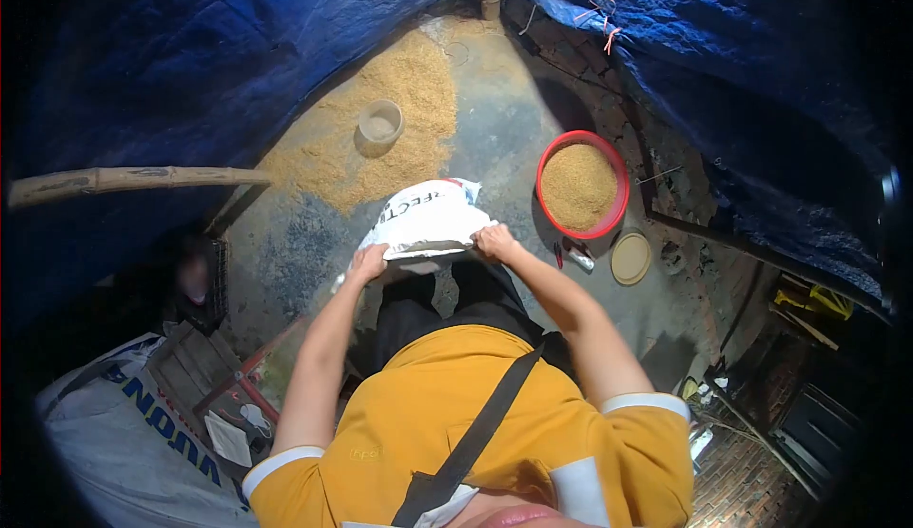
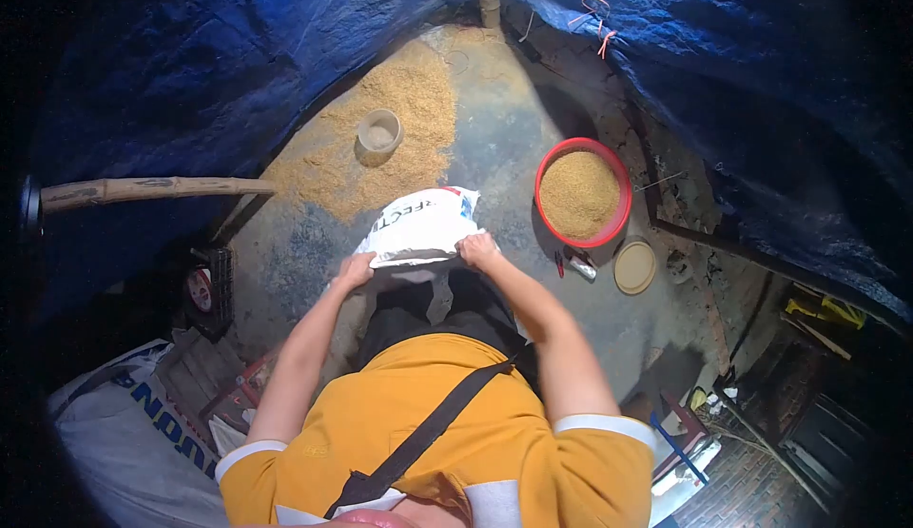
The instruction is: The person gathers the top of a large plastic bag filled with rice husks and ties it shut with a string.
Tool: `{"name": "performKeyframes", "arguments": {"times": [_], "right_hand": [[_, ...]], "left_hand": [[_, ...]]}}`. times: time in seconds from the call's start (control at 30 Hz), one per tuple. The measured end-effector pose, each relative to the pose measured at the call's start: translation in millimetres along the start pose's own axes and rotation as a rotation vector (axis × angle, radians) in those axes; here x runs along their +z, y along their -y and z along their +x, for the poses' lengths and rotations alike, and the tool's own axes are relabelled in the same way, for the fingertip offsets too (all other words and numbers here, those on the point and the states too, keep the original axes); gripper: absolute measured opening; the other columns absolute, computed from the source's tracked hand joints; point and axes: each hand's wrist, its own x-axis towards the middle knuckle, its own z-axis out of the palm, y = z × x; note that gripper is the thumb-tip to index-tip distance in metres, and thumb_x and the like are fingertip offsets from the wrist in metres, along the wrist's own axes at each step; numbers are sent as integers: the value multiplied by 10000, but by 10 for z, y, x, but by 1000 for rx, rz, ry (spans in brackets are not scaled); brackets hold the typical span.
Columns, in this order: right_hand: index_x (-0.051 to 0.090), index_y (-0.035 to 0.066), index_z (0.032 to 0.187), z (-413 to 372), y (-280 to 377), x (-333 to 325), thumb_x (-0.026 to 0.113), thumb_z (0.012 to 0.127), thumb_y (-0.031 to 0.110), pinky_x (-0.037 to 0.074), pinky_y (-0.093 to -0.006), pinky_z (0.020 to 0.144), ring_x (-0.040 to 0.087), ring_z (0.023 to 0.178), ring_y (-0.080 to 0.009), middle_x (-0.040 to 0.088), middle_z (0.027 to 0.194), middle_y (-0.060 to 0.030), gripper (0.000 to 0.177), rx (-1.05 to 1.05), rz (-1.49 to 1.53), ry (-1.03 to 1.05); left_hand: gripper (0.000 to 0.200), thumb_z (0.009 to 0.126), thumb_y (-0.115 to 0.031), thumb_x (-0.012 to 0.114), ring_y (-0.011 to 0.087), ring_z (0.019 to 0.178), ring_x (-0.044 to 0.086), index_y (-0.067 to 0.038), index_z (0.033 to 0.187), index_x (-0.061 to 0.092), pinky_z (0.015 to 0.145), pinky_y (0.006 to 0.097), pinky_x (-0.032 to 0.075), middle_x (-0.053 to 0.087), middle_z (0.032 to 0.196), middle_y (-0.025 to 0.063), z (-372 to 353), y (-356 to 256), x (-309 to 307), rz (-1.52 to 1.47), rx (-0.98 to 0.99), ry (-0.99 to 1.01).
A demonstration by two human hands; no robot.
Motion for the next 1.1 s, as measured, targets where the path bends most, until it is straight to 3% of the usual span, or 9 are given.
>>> {"name": "performKeyframes", "arguments": {"times": [0.1,0.13,0.2,0.43,0.63,0.7,0.8,0.9,1.1], "right_hand": [[581,50,697,242,29,712,451,685,171,468,-364,581,585,658,-259,592,679,-102,179,363,-327,56],[581,50,697,152,-129,651,451,685,171,468,-364,581,585,658,-259,592,679,-102,179,361,-324,60],[584,64,698,-43,-47,-6,460,685,166,466,-368,577,583,654,-267,587,679,-116,161,-5,-54,214],[588,60,634,-369,341,-1126,465,655,126,454,-354,553,584,610,-265,579,628,-142,140,-65,-35,66],[581,77,706,140,71,-372,443,700,189,459,-379,568,584,673,-278,586,700,-152,178,35,-54,79],[596,81,738,188,-183,418,458,691,194,462,-379,584,586,678,-276,588,698,-147,184,100,6,151],[612,88,707,11,57,7,413,722,191,467,-357,596,596,711,-237,604,741,-115,224,150,-54,230],[587,95,763,-213,8,-347,458,680,149,462,-372,580,582,680,-284,584,666,-129,163,-40,6,165],[578,77,667,-328,317,-1054,483,647,135,458,-359,546,583,611,-260,577,634,-139,113,-54,-28,58]], "left_hand": [[286,645,-105,461,340,877,509,-71,913,555,751,405,404,535,947,188,75,-159,223,-26,-56,71],[286,645,-105,461,340,877,509,-71,913,555,751,405,404,535,947,188,56,-153,174,-27,-60,75],[262,646,-95,449,339,866,513,-61,883,557,747,409,402,547,904,190,45,-125,12,-43,55,58],[220,608,-65,458,364,793,512,-30,815,523,690,424,399,539,763,225,-546,-406,-1013,-72,172,23],[274,643,-68,427,341,855,517,-69,887,551,740,404,406,551,879,189,19,-10,-239,-23,29,-101],[313,664,-117,447,319,931,497,-89,961,546,790,379,398,533,967,181,152,-4,128,-65,-91,130],[281,659,-95,440,332,901,504,-77,915,555,769,391,398,540,931,192,155,-135,203,-26,15,135],[263,637,-73,434,349,850,512,-64,870,556,735,412,398,544,867,209,-144,-124,-253,6,130,41],[258,616,-59,458,349,822,514,-50,865,528,689,407,404,538,825,213,-461,-329,-1045,12,164,4]]}}
